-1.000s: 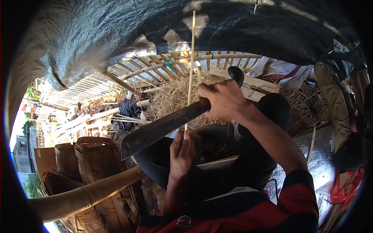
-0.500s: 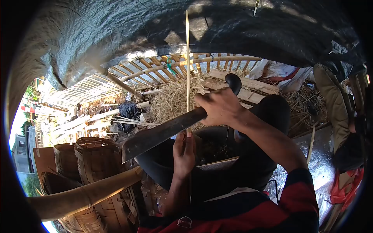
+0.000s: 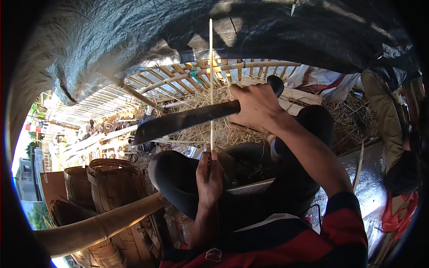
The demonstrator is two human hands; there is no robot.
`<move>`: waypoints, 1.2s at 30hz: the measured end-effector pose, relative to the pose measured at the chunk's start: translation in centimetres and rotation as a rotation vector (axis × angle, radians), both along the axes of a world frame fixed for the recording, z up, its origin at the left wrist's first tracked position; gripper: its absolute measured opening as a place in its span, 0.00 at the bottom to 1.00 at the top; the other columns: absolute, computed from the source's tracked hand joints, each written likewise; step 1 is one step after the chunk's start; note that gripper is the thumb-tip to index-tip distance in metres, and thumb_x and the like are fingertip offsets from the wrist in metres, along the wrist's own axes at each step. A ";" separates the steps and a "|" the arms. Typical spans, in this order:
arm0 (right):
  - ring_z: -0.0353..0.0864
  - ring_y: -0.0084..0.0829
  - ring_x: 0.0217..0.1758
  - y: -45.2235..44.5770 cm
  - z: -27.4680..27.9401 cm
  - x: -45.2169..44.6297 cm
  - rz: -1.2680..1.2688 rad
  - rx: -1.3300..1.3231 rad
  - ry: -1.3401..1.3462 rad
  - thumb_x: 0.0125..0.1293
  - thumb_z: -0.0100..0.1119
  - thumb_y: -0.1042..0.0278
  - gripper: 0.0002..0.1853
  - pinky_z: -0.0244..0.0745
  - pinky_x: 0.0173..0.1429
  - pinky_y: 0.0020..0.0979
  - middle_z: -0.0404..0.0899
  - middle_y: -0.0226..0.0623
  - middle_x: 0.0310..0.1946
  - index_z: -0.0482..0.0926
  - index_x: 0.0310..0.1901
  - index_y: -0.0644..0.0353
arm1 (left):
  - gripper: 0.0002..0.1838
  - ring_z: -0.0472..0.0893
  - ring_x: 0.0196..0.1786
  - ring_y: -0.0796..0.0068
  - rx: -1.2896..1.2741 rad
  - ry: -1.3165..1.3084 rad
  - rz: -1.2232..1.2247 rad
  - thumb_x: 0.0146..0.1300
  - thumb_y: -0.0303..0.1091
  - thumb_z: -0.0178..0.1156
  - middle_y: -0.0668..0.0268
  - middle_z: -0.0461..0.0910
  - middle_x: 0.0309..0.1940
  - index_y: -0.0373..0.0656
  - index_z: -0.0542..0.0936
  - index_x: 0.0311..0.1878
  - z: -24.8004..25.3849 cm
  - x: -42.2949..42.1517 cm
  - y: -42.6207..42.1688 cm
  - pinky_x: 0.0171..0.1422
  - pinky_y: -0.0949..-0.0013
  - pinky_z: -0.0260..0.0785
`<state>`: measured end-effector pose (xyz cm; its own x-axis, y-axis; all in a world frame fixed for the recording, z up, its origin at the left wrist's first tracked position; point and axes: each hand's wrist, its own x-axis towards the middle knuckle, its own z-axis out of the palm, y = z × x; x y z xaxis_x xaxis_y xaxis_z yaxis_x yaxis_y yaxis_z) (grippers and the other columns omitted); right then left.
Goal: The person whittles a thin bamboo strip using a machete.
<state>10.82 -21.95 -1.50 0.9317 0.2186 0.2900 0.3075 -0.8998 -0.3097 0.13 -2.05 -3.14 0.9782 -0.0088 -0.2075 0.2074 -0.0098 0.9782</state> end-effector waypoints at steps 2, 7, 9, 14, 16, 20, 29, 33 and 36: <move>0.85 0.43 0.28 -0.7 0.1 0.3 -0.050 -0.002 -0.043 0.47 0.69 0.53 0.24 0.80 0.34 0.40 0.82 0.44 0.24 0.79 0.42 0.61 | 0.10 0.54 0.18 0.93 -0.015 0.015 0.004 0.74 0.31 0.49 0.81 0.57 0.16 0.46 0.69 0.32 0.1 0.0 0.2 0.21 0.80 0.42; 0.84 0.43 0.27 0.3 0.0 -1.3 -0.020 0.116 -0.051 0.47 0.68 0.53 0.21 0.80 0.34 0.39 0.82 0.42 0.23 0.80 0.37 0.60 | 0.07 0.55 0.18 0.93 -0.059 -0.071 -0.016 0.73 0.30 0.49 0.82 0.59 0.17 0.43 0.73 0.36 -0.8 0.2 0.2 0.21 0.81 0.44; 0.84 0.41 0.25 1.1 -0.3 -1.9 0.079 0.125 -0.145 0.44 0.69 0.54 0.20 0.79 0.32 0.38 0.81 0.40 0.21 0.79 0.35 0.60 | 0.07 0.56 0.19 0.93 0.151 -0.115 -0.076 0.72 0.28 0.49 0.81 0.62 0.18 0.40 0.78 0.43 -0.9 0.1 0.1 0.22 0.81 0.46; 0.81 0.37 0.23 2.7 -0.9 -2.5 0.153 -0.016 -0.081 0.40 0.66 0.59 0.15 0.74 0.30 0.36 0.78 0.36 0.17 0.74 0.27 0.57 | 0.11 0.63 0.27 0.90 0.290 -0.184 -0.053 0.72 0.30 0.52 0.75 0.71 0.23 0.39 0.80 0.50 -1.2 0.3 0.1 0.30 0.79 0.56; 0.81 0.38 0.23 2.7 -1.0 -2.2 0.204 0.090 -0.281 0.40 0.67 0.59 0.15 0.75 0.30 0.36 0.78 0.36 0.16 0.75 0.28 0.56 | 0.12 0.62 0.27 0.90 0.340 -0.224 -0.045 0.72 0.31 0.52 0.75 0.71 0.23 0.39 0.80 0.53 -0.9 0.5 0.0 0.30 0.79 0.54; 0.83 0.40 0.25 1.9 -0.8 -1.5 0.169 0.005 -0.030 0.37 0.68 0.57 0.21 0.79 0.34 0.38 0.81 0.41 0.21 0.78 0.35 0.58 | 0.12 0.59 0.21 0.92 0.015 0.052 -0.057 0.73 0.33 0.51 0.79 0.64 0.18 0.37 0.80 0.50 0.5 0.6 0.1 0.24 0.81 0.49; 0.84 0.41 0.29 -0.5 -0.5 0.0 -0.076 0.051 -0.074 0.48 0.67 0.55 0.18 0.78 0.34 0.38 0.81 0.41 0.23 0.78 0.36 0.59 | 0.13 0.55 0.17 0.92 -0.179 0.120 -0.050 0.73 0.36 0.50 0.80 0.59 0.15 0.38 0.80 0.48 0.9 0.7 0.7 0.19 0.81 0.45; 0.84 0.40 0.22 1.4 -0.5 -2.5 0.154 0.062 -0.124 0.50 0.64 0.54 0.17 0.78 0.27 0.39 0.80 0.38 0.17 0.78 0.32 0.60 | 0.11 0.55 0.16 0.92 -0.096 0.079 -0.074 0.73 0.35 0.51 0.79 0.60 0.15 0.39 0.79 0.45 0.8 0.8 -0.3 0.19 0.81 0.44; 0.83 0.40 0.21 3.5 -0.8 -3.4 0.199 -0.030 0.038 0.50 0.63 0.52 0.18 0.78 0.26 0.38 0.79 0.40 0.16 0.77 0.33 0.60 | 0.09 0.56 0.16 0.92 -0.114 -0.069 0.035 0.71 0.34 0.51 0.79 0.61 0.16 0.41 0.78 0.41 -0.8 0.9 -0.8 0.19 0.81 0.44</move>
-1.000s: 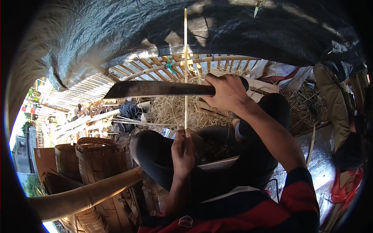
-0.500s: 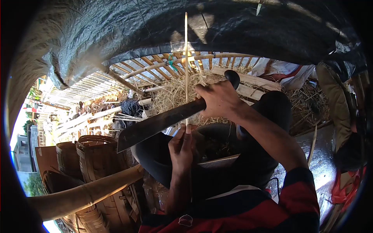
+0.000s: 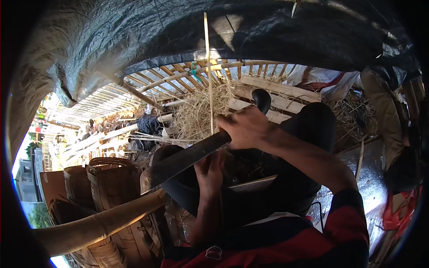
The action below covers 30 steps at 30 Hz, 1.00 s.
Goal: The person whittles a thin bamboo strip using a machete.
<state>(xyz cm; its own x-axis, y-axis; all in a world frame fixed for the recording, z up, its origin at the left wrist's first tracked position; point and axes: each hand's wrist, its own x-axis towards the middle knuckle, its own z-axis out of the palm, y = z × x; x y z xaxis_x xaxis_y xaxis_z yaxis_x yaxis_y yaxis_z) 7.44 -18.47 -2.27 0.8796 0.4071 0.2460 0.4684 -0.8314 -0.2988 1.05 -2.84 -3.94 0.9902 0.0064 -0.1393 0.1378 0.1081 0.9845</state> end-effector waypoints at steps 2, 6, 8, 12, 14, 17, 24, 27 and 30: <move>0.83 0.41 0.21 0.1 -0.5 0.2 0.021 -0.059 0.091 0.50 0.63 0.51 0.19 0.78 0.26 0.38 0.79 0.41 0.17 0.77 0.34 0.60 | 0.08 0.56 0.17 0.91 0.049 0.095 0.032 0.70 0.33 0.51 0.79 0.61 0.16 0.42 0.76 0.37 0.9 -0.1 0.1 0.19 0.81 0.44; 0.84 0.42 0.23 -1.0 -0.5 1.7 0.021 0.024 -0.125 0.49 0.65 0.54 0.21 0.79 0.28 0.40 0.80 0.44 0.18 0.76 0.38 0.61 | 0.11 0.59 0.19 0.90 0.080 0.151 -0.030 0.73 0.33 0.50 0.77 0.63 0.17 0.39 0.76 0.36 1.6 -0.1 0.7 0.23 0.79 0.47; 0.85 0.42 0.24 -2.0 -0.3 2.7 -0.031 -0.028 -0.097 0.48 0.66 0.55 0.21 0.79 0.29 0.40 0.81 0.45 0.20 0.76 0.40 0.62 | 0.11 0.58 0.19 0.90 0.078 0.212 -0.053 0.73 0.34 0.50 0.78 0.63 0.17 0.39 0.76 0.36 1.9 -0.3 0.7 0.22 0.79 0.47; 0.85 0.44 0.28 -4.2 1.1 4.8 -0.267 0.028 0.029 0.49 0.66 0.54 0.21 0.81 0.36 0.39 0.82 0.46 0.24 0.78 0.38 0.63 | 0.12 0.56 0.18 0.91 0.068 0.210 -0.083 0.73 0.37 0.50 0.79 0.60 0.16 0.40 0.76 0.37 1.9 -0.4 1.0 0.21 0.80 0.45; 0.85 0.44 0.30 -4.9 1.2 5.4 -0.431 0.148 0.031 0.50 0.66 0.53 0.21 0.81 0.38 0.40 0.82 0.47 0.25 0.78 0.38 0.63 | 0.12 0.54 0.17 0.92 0.046 0.207 -0.074 0.73 0.38 0.50 0.80 0.58 0.16 0.41 0.76 0.38 1.8 -0.4 0.9 0.20 0.81 0.43; 0.85 0.43 0.31 -5.1 0.7 4.8 -0.406 0.412 0.161 0.54 0.64 0.53 0.19 0.79 0.37 0.40 0.82 0.46 0.25 0.78 0.38 0.63 | 0.12 0.56 0.20 0.92 -0.046 0.149 -0.093 0.74 0.38 0.50 0.79 0.60 0.18 0.39 0.77 0.45 1.6 -0.2 1.0 0.21 0.81 0.45; 0.83 0.40 0.25 -4.3 0.2 1.1 -0.202 0.476 0.035 0.49 0.68 0.60 0.14 0.76 0.32 0.38 0.80 0.38 0.21 0.75 0.31 0.58 | 0.12 0.61 0.27 0.90 -0.051 0.110 -0.090 0.74 0.33 0.47 0.71 0.72 0.30 0.39 0.75 0.54 1.8 -0.4 0.7 0.25 0.84 0.50; 0.81 0.40 0.19 -3.0 -0.7 0.3 0.037 0.292 -0.253 0.43 0.70 0.56 0.18 0.74 0.26 0.38 0.76 0.33 0.15 0.74 0.31 0.56 | 0.11 0.62 0.26 0.90 -0.062 0.075 -0.110 0.74 0.31 0.48 0.70 0.76 0.32 0.39 0.75 0.53 1.6 -0.6 1.1 0.26 0.82 0.52; 0.82 0.39 0.25 -1.5 -1.4 -0.7 0.092 0.231 -0.121 0.42 0.68 0.58 0.16 0.73 0.30 0.39 0.78 0.34 0.20 0.75 0.31 0.54 | 0.08 0.62 0.24 0.90 -0.079 0.040 -0.126 0.73 0.30 0.49 0.69 0.77 0.33 0.40 0.75 0.49 0.7 -0.6 1.3 0.24 0.82 0.52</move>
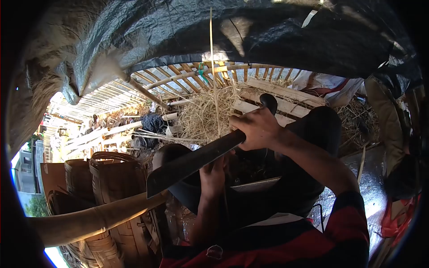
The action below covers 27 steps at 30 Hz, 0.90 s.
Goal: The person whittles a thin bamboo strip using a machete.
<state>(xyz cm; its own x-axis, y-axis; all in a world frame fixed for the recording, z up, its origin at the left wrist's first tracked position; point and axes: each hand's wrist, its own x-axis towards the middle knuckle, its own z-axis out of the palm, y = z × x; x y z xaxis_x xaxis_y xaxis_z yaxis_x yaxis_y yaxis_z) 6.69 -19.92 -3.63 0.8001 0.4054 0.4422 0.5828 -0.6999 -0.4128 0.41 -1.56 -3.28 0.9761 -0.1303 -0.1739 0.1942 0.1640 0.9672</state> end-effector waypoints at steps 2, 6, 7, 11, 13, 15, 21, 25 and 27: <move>0.82 0.40 0.27 0.6 0.4 -0.2 -0.009 -0.072 0.083 0.42 0.69 0.53 0.19 0.74 0.32 0.39 0.80 0.33 0.22 0.75 0.32 0.55 | 0.06 0.62 0.23 0.90 0.018 -0.038 -0.012 0.72 0.30 0.50 0.67 0.77 0.33 0.40 0.75 0.45 -0.4 -0.2 -0.2 0.22 0.82 0.50; 0.83 0.39 0.28 0.8 0.6 0.4 -0.023 -0.106 0.132 0.41 0.69 0.53 0.21 0.74 0.32 0.38 0.81 0.35 0.23 0.75 0.34 0.56 | 0.07 0.61 0.22 0.91 -0.046 0.004 0.092 0.72 0.29 0.50 0.67 0.78 0.32 0.40 0.77 0.41 0.1 0.1 -0.5 0.21 0.82 0.49; 0.83 0.39 0.28 0.8 0.5 0.6 -0.046 -0.099 0.104 0.41 0.69 0.53 0.21 0.74 0.32 0.38 0.81 0.35 0.23 0.75 0.33 0.56 | 0.07 0.61 0.21 0.92 -0.038 0.046 0.077 0.71 0.29 0.51 0.68 0.77 0.31 0.39 0.78 0.40 0.3 0.2 -0.4 0.21 0.82 0.48; 0.83 0.40 0.27 0.6 -0.4 1.2 -0.060 -0.100 0.085 0.41 0.68 0.55 0.20 0.75 0.31 0.39 0.80 0.36 0.22 0.75 0.34 0.56 | 0.08 0.60 0.21 0.92 0.000 0.029 0.106 0.72 0.30 0.51 0.69 0.77 0.30 0.39 0.78 0.39 0.3 0.2 -0.7 0.20 0.83 0.48; 0.83 0.40 0.27 0.2 -0.3 1.8 -0.061 -0.097 0.048 0.41 0.67 0.57 0.19 0.75 0.31 0.39 0.80 0.36 0.21 0.75 0.34 0.57 | 0.09 0.61 0.20 0.94 0.032 0.079 0.125 0.71 0.29 0.53 0.69 0.79 0.30 0.39 0.80 0.48 0.2 0.2 -0.5 0.22 0.83 0.48; 0.83 0.40 0.27 -0.6 0.1 2.5 -0.108 -0.107 0.092 0.41 0.67 0.57 0.19 0.75 0.31 0.39 0.80 0.37 0.21 0.74 0.33 0.57 | 0.11 0.60 0.20 0.94 0.022 0.086 0.133 0.72 0.30 0.53 0.70 0.78 0.30 0.38 0.79 0.51 0.7 0.4 -0.6 0.22 0.83 0.47; 0.80 0.44 0.25 -2.0 -0.1 3.4 -0.280 0.029 -0.046 0.44 0.67 0.58 0.16 0.72 0.31 0.41 0.76 0.40 0.20 0.73 0.27 0.57 | 0.17 0.58 0.19 0.94 -0.069 0.094 0.086 0.74 0.33 0.51 0.71 0.77 0.29 0.33 0.75 0.59 0.8 0.2 -0.1 0.22 0.84 0.46; 0.80 0.43 0.26 -0.8 0.4 1.5 -0.151 0.028 0.119 0.43 0.66 0.60 0.16 0.74 0.33 0.39 0.76 0.38 0.20 0.74 0.31 0.57 | 0.14 0.58 0.20 0.93 -0.118 0.144 0.066 0.72 0.33 0.52 0.71 0.76 0.29 0.37 0.76 0.55 0.8 0.3 -0.2 0.21 0.85 0.47; 0.81 0.42 0.27 0.0 -0.1 0.9 -0.104 -0.001 0.071 0.42 0.66 0.60 0.16 0.74 0.34 0.39 0.77 0.38 0.21 0.75 0.32 0.57 | 0.11 0.58 0.19 0.93 -0.107 0.141 0.067 0.73 0.33 0.51 0.71 0.75 0.27 0.35 0.76 0.49 0.7 0.2 -0.2 0.20 0.84 0.47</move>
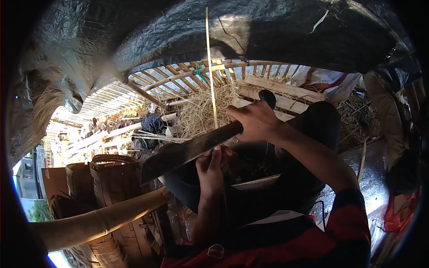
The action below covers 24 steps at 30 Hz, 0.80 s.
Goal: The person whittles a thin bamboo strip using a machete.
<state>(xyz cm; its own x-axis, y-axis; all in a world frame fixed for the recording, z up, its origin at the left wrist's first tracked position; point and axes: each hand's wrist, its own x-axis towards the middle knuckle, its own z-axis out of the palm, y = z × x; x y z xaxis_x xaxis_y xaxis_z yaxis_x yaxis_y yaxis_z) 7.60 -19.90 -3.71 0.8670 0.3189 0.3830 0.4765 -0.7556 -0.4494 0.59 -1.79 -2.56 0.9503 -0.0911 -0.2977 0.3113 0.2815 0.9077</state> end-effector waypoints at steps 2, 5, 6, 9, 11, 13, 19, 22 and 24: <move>0.82 0.41 0.32 0.6 0.1 -0.1 0.048 -0.053 0.008 0.40 0.67 0.61 0.17 0.74 0.37 0.39 0.79 0.38 0.26 0.75 0.32 0.56 | 0.11 0.57 0.17 0.92 0.016 -0.002 0.003 0.73 0.33 0.50 0.71 0.75 0.25 0.34 0.77 0.43 0.0 -0.2 -0.1 0.20 0.82 0.46; 0.82 0.40 0.37 0.9 0.4 0.0 0.079 -0.108 0.016 0.38 0.67 0.60 0.18 0.75 0.40 0.39 0.81 0.38 0.29 0.76 0.33 0.56 | 0.10 0.57 0.17 0.92 0.121 -0.059 0.079 0.72 0.32 0.51 0.73 0.73 0.23 0.37 0.75 0.35 0.1 -0.4 -0.2 0.19 0.82 0.46; 0.82 0.40 0.37 0.8 0.2 0.2 0.080 -0.107 0.019 0.38 0.67 0.60 0.18 0.75 0.40 0.39 0.81 0.38 0.29 0.76 0.33 0.56 | 0.10 0.58 0.17 0.92 0.121 -0.065 0.098 0.72 0.31 0.51 0.73 0.72 0.22 0.38 0.76 0.35 0.1 -0.4 0.0 0.19 0.82 0.46; 0.82 0.40 0.35 -0.1 -0.4 1.2 0.063 -0.111 -0.079 0.37 0.69 0.60 0.19 0.75 0.39 0.38 0.80 0.37 0.25 0.76 0.34 0.55 | 0.10 0.58 0.17 0.93 0.139 -0.062 0.050 0.72 0.30 0.51 0.74 0.72 0.22 0.38 0.77 0.34 -0.4 -0.2 1.3 0.20 0.82 0.46; 0.83 0.40 0.35 -0.5 -0.6 1.7 0.041 -0.107 -0.140 0.38 0.70 0.59 0.20 0.75 0.36 0.38 0.80 0.37 0.24 0.76 0.34 0.56 | 0.10 0.58 0.17 0.93 0.162 -0.058 -0.014 0.72 0.30 0.51 0.74 0.71 0.22 0.38 0.77 0.34 -0.5 -0.2 1.6 0.20 0.82 0.46; 0.83 0.41 0.34 -1.1 0.3 2.3 -0.042 -0.170 0.003 0.39 0.70 0.59 0.20 0.75 0.36 0.38 0.80 0.37 0.25 0.75 0.35 0.56 | 0.11 0.59 0.18 0.93 0.169 -0.022 0.073 0.72 0.32 0.51 0.74 0.73 0.24 0.36 0.80 0.42 0.3 -0.4 0.9 0.20 0.83 0.46; 0.80 0.43 0.23 -3.4 0.7 3.2 -0.283 -0.094 -0.037 0.44 0.70 0.59 0.19 0.74 0.29 0.40 0.76 0.38 0.18 0.72 0.35 0.56 | 0.16 0.59 0.19 0.93 0.087 -0.072 0.029 0.74 0.33 0.50 0.72 0.76 0.28 0.37 0.77 0.58 -0.4 -0.5 1.7 0.22 0.84 0.46; 0.79 0.42 0.21 -2.6 1.1 1.8 -0.184 -0.027 -0.037 0.45 0.70 0.61 0.18 0.71 0.27 0.40 0.75 0.37 0.16 0.71 0.33 0.56 | 0.13 0.60 0.19 0.93 0.072 -0.081 0.031 0.73 0.32 0.50 0.70 0.76 0.28 0.36 0.78 0.53 -0.3 -0.2 0.8 0.21 0.84 0.47; 0.81 0.40 0.24 -1.7 2.1 0.6 -0.042 -0.060 0.117 0.43 0.69 0.63 0.18 0.72 0.28 0.38 0.77 0.37 0.19 0.72 0.34 0.55 | 0.11 0.60 0.18 0.92 0.035 -0.063 0.030 0.73 0.31 0.49 0.69 0.76 0.28 0.36 0.79 0.49 -0.6 -0.3 0.6 0.20 0.83 0.47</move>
<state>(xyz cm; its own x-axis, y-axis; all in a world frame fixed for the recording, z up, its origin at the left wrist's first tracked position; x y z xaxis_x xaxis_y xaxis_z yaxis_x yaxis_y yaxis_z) 8.18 -21.59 -1.64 0.9175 0.3009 0.2601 0.3912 -0.8007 -0.4537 0.33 -1.16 -3.19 0.9694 -0.0526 -0.2400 0.2453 0.2573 0.9347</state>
